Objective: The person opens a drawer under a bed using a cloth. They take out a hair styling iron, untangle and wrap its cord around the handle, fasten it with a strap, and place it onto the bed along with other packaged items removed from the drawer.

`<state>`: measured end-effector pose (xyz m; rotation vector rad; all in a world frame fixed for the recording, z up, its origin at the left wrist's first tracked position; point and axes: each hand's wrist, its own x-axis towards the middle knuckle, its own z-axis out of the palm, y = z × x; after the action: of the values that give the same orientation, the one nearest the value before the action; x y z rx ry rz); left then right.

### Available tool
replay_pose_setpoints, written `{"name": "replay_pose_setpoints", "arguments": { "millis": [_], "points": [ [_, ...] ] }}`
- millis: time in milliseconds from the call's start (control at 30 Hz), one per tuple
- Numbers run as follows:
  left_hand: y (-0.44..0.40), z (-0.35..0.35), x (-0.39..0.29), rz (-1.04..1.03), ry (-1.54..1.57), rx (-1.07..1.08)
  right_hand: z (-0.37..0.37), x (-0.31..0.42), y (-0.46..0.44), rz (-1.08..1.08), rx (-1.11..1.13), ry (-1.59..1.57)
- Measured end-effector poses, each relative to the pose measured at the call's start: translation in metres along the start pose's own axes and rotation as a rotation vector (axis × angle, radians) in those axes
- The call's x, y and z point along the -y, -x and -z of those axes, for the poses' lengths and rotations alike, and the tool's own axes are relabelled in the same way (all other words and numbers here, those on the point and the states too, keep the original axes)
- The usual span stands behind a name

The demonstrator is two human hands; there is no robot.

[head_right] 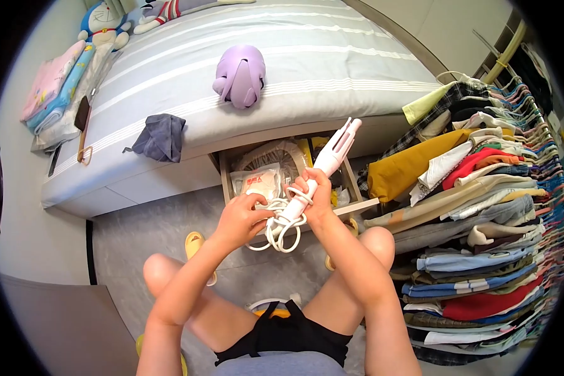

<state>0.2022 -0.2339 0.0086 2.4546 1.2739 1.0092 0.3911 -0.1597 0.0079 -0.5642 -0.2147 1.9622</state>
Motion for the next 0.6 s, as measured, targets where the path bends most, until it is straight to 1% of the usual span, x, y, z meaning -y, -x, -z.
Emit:
{"name": "replay_pose_setpoints", "arguments": {
  "millis": [33,133,200,267,300,333,433,533,600],
  "points": [
    [-0.001,0.002,-0.002,-0.033,-0.025,-0.019,0.001,0.000,-0.001,-0.022,-0.015,-0.021],
    [-0.005,0.010,-0.001,-0.134,-0.180,-0.183,0.003,0.000,-0.003,0.028,-0.207,0.040],
    [-0.009,0.025,-0.002,-0.231,-0.309,-0.247,0.003,-0.003,-0.002,0.120,-0.229,0.158],
    [-0.010,0.027,-0.007,-0.357,-0.328,-0.290,0.002,-0.004,-0.002,0.211,-0.258,0.235],
    [-0.011,0.026,-0.008,-0.422,-0.336,-0.309,-0.002,-0.004,-0.001,0.223,-0.285,0.251],
    [-0.013,0.024,-0.008,-0.438,-0.294,-0.306,-0.008,-0.003,0.000,0.235,-0.312,0.269],
    [-0.010,0.021,0.001,-0.249,-0.172,-0.186,-0.007,-0.004,0.001,0.289,-0.325,0.349],
    [-0.010,0.020,0.002,-0.046,-0.026,-0.125,-0.006,-0.009,-0.001,0.336,-0.319,0.394],
    [-0.005,0.018,0.003,0.336,0.393,0.083,-0.008,-0.013,0.002,0.315,-0.297,0.504]
  ]
}}
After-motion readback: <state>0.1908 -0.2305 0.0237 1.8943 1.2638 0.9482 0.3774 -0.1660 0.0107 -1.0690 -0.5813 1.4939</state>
